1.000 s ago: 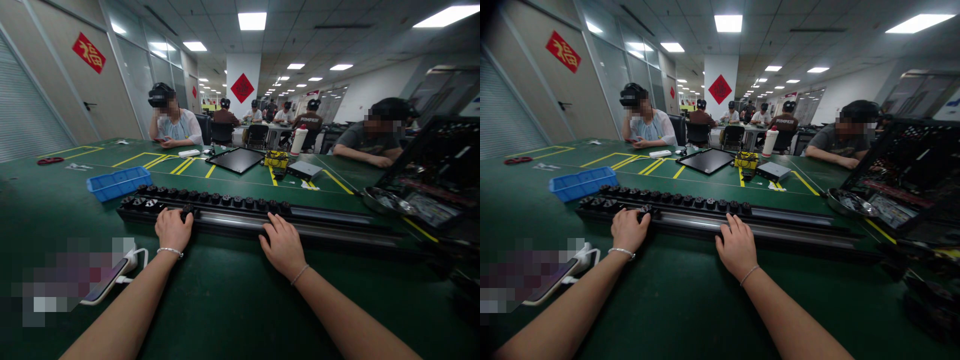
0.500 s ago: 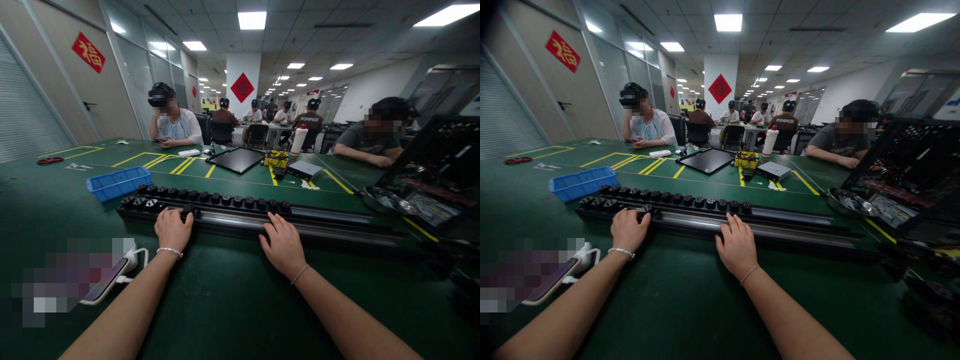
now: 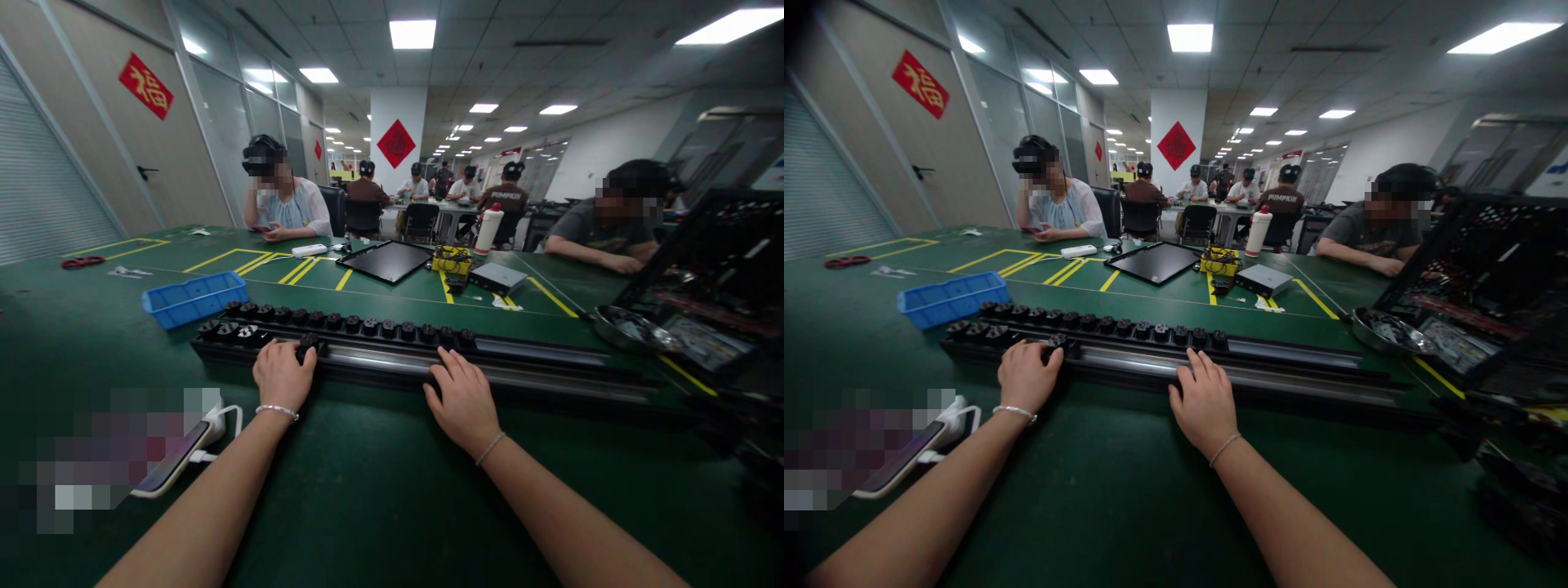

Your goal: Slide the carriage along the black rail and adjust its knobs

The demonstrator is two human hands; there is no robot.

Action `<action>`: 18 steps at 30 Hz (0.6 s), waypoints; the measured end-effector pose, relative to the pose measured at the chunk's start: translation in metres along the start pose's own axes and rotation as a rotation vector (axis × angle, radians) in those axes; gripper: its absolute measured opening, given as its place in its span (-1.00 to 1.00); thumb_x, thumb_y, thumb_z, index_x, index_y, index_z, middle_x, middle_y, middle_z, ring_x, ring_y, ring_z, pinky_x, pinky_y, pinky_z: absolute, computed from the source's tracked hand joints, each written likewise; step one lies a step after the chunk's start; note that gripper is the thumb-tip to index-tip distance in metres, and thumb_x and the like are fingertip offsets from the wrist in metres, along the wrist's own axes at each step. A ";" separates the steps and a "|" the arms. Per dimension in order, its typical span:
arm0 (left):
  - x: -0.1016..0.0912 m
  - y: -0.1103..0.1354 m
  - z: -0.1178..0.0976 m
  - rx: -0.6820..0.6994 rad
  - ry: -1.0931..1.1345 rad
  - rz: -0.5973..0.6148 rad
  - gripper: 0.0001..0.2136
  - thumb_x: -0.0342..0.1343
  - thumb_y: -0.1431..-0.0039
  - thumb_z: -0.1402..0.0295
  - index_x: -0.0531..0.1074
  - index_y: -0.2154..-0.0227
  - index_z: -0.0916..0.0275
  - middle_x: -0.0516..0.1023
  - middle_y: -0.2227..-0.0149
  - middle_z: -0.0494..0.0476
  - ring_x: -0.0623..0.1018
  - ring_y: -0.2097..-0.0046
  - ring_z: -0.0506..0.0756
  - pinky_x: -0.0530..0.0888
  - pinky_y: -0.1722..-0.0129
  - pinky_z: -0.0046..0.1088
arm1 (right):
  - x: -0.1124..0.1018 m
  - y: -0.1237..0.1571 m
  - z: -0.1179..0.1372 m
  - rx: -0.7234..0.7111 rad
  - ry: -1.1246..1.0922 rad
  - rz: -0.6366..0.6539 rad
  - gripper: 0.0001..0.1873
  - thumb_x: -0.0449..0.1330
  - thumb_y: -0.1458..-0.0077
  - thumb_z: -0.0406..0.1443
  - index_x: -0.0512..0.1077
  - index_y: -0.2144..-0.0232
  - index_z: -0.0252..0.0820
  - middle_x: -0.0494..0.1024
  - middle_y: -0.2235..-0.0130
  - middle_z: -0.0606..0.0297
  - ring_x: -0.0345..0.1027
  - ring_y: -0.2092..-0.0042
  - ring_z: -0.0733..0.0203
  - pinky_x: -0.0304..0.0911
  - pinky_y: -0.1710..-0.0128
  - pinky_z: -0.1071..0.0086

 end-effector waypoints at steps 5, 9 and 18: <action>0.001 -0.001 0.001 -0.002 0.003 0.004 -0.60 -0.09 -0.07 0.15 0.44 0.17 0.32 0.41 0.03 0.35 0.22 -0.14 0.24 0.20 -0.09 -0.19 | 0.001 0.000 -0.001 -0.003 0.001 0.003 -0.73 0.01 -0.09 -0.20 0.41 0.23 -0.17 0.30 -0.12 0.10 0.08 -0.15 0.00 0.02 -0.05 0.14; 0.002 -0.001 0.002 -0.002 0.006 0.011 -0.59 -0.09 -0.07 0.14 0.44 0.17 0.33 0.42 0.04 0.35 0.22 -0.14 0.25 0.20 -0.09 -0.18 | 0.001 0.000 0.000 -0.003 -0.001 0.005 -0.73 0.02 -0.09 -0.20 0.41 0.23 -0.17 0.30 -0.11 0.09 0.09 -0.14 0.00 0.02 -0.05 0.14; 0.001 0.000 0.001 0.000 0.015 0.008 -0.58 -0.09 -0.07 0.14 0.45 0.18 0.33 0.42 0.03 0.34 0.23 -0.13 0.24 0.19 -0.10 -0.20 | 0.003 0.000 -0.002 0.006 0.003 0.012 -0.73 0.02 -0.09 -0.20 0.41 0.22 -0.17 0.30 -0.12 0.11 0.08 -0.15 0.01 0.01 -0.06 0.15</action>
Point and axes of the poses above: each hand's wrist, its own y-axis away from the middle knuckle, its own x-axis out of the palm, z = x × y, the point moved 9 cm from there along -y, towards the middle knuckle
